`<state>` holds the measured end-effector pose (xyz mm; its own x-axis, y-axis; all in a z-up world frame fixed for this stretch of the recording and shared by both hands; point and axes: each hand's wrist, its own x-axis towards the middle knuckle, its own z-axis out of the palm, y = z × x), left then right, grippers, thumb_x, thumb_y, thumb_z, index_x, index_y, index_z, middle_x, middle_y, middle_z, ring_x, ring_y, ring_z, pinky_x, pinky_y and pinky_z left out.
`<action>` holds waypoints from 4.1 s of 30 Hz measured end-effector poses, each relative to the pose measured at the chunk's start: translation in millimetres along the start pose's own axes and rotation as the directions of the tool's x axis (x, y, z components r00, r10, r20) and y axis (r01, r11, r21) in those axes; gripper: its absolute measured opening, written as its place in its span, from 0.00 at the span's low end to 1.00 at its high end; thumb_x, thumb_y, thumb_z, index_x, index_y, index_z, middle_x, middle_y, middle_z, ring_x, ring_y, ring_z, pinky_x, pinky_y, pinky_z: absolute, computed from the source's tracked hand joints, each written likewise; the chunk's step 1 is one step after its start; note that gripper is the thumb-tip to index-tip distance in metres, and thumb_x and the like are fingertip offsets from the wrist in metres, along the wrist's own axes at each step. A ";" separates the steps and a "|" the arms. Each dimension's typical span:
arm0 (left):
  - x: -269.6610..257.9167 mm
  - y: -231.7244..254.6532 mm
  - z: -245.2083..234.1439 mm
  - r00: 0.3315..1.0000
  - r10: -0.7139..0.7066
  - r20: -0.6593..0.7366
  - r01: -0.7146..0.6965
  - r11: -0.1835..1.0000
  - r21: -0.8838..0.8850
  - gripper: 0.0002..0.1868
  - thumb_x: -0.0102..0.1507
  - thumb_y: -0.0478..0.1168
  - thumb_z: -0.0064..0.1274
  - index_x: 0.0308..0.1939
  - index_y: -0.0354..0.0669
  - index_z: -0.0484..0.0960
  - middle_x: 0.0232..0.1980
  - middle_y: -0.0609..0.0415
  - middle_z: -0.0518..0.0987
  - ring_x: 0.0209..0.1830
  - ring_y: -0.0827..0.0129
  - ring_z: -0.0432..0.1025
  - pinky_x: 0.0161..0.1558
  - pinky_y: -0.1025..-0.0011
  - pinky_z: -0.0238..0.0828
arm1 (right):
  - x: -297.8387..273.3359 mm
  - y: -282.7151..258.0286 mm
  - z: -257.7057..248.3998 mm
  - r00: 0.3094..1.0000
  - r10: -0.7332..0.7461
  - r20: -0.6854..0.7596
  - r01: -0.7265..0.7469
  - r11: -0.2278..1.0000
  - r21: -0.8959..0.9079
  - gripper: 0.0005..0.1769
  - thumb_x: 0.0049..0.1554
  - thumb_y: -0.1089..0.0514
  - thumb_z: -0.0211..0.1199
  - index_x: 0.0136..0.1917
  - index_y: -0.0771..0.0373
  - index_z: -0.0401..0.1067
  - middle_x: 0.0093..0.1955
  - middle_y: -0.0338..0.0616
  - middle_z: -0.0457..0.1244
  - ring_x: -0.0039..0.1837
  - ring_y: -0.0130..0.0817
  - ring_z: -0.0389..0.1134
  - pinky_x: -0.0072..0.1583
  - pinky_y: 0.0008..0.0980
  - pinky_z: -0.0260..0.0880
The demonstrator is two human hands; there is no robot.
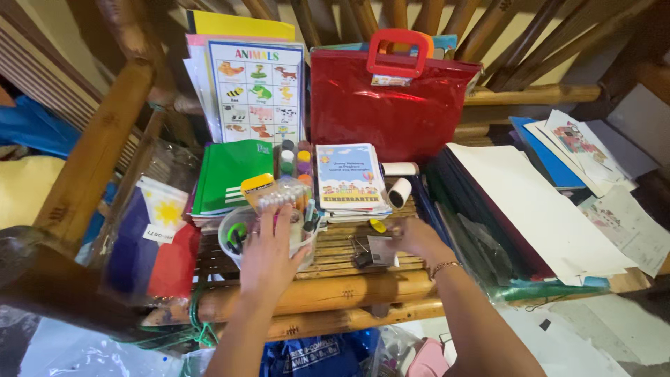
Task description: The person organizes school supplies on a bamboo table. They pick up and place items such as markers, scissors, a glue stick, a paint set, and a Philippine flag into a plastic container or onto the table. The person also handles a small white card and a book.
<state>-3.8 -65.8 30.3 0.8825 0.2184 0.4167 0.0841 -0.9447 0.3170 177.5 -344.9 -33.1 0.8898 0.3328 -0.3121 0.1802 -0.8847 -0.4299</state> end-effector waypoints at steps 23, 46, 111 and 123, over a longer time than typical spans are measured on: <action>-4.1 -67.3 -39.1 0.890 -0.162 -0.426 0.047 0.962 -0.268 0.32 0.61 0.48 0.65 0.61 0.33 0.73 0.57 0.36 0.73 0.54 0.43 0.72 0.54 0.54 0.71 | -3.3 -43.0 60.1 0.946 -0.291 0.142 0.315 0.730 -0.607 0.24 0.55 0.44 0.67 0.64 0.40 0.72 0.59 0.38 0.69 0.68 0.41 0.66 0.81 0.60 0.36; -16.4 -107.4 -46.1 0.950 -0.284 -0.130 0.203 0.877 -0.436 0.18 0.56 0.36 0.64 0.50 0.41 0.85 0.49 0.44 0.83 0.43 0.58 0.81 0.48 0.64 0.76 | -70.4 -192.0 -21.8 0.627 -0.704 -0.334 0.779 0.575 0.250 0.24 0.53 0.60 0.71 0.62 0.63 0.72 0.57 0.44 0.69 0.55 0.36 0.74 0.58 0.33 0.77; -10.2 -50.7 -67.8 0.980 -0.192 0.042 0.197 0.968 -0.155 0.50 0.47 0.38 0.67 0.74 0.50 0.65 0.76 0.45 0.59 0.68 0.43 0.62 0.62 0.52 0.65 | -104.7 -225.9 25.7 0.422 -0.844 -0.331 0.831 0.506 -0.233 0.29 0.50 0.66 0.64 0.66 0.59 0.71 0.65 0.52 0.60 0.65 0.51 0.65 0.63 0.44 0.69; -0.5 28.0 -33.6 0.943 0.214 -0.253 -0.250 0.961 -0.118 0.40 0.53 0.36 0.59 0.71 0.48 0.68 0.75 0.44 0.61 0.71 0.44 0.61 0.67 0.50 0.61 | -115.6 -120.8 -28.4 0.525 -0.697 -0.489 0.620 0.706 -0.341 0.41 0.49 0.54 0.72 0.73 0.56 0.62 0.72 0.53 0.56 0.74 0.56 0.56 0.72 0.57 0.54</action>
<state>-17.4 -84.1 67.6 0.7335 0.0654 0.6765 -0.1944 -0.9336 0.3009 64.8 -285.8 79.0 0.5464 0.6318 0.5499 0.8221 -0.5300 -0.2079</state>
